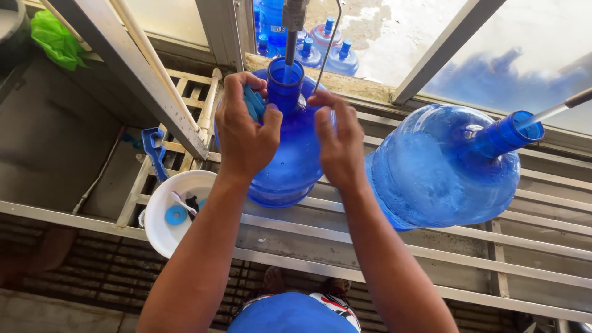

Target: Filling large water jugs from a tap and applying plastic caps and seals.

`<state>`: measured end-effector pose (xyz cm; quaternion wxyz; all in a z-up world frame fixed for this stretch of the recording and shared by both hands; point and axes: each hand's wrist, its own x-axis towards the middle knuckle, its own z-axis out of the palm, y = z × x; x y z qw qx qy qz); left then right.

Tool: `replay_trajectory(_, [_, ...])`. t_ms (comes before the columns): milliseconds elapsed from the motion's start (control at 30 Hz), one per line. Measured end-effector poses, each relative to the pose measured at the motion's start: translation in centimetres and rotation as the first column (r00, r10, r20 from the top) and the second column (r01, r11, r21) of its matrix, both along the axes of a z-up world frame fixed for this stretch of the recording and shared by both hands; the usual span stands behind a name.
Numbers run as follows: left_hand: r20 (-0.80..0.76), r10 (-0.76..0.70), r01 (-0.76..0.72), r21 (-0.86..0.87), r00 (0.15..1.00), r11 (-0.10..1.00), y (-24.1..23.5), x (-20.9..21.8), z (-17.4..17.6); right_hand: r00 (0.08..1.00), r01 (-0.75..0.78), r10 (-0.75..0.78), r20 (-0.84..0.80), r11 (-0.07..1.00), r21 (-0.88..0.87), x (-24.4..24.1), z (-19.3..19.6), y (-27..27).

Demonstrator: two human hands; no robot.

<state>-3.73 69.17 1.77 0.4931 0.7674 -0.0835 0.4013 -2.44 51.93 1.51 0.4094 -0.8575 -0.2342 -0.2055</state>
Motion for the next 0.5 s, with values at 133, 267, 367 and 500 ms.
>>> replay_trajectory(133, [-0.005, 0.042, -0.041, 0.055, 0.999, 0.998, -0.1, -0.1, -0.1, 0.959, -0.269, 0.28, 0.049, 0.839, 0.473, 0.3, 4.9, -0.1])
replay_trajectory(267, [-0.004, 0.046, -0.046, 0.072, 0.999, 0.996, -0.2, -0.2, 0.1, 0.926, -0.361, 0.297, 0.233, 0.876, 0.321, 1.7, 6.9, 0.3])
replay_trajectory(367, [0.005, 0.052, -0.052, 0.089, 0.999, 0.995, -0.2, -0.3, 0.1, 0.956, -0.289, 0.242, 0.164, 0.871, 0.397, 4.0, 7.6, 1.0])
replay_trajectory(500, [0.005, 0.044, -0.044, 0.086, 0.999, 0.995, -0.1, -0.1, 0.2, 0.945, -0.282, 0.207, 0.252, 0.907, 0.314, 5.6, 6.3, 0.3])
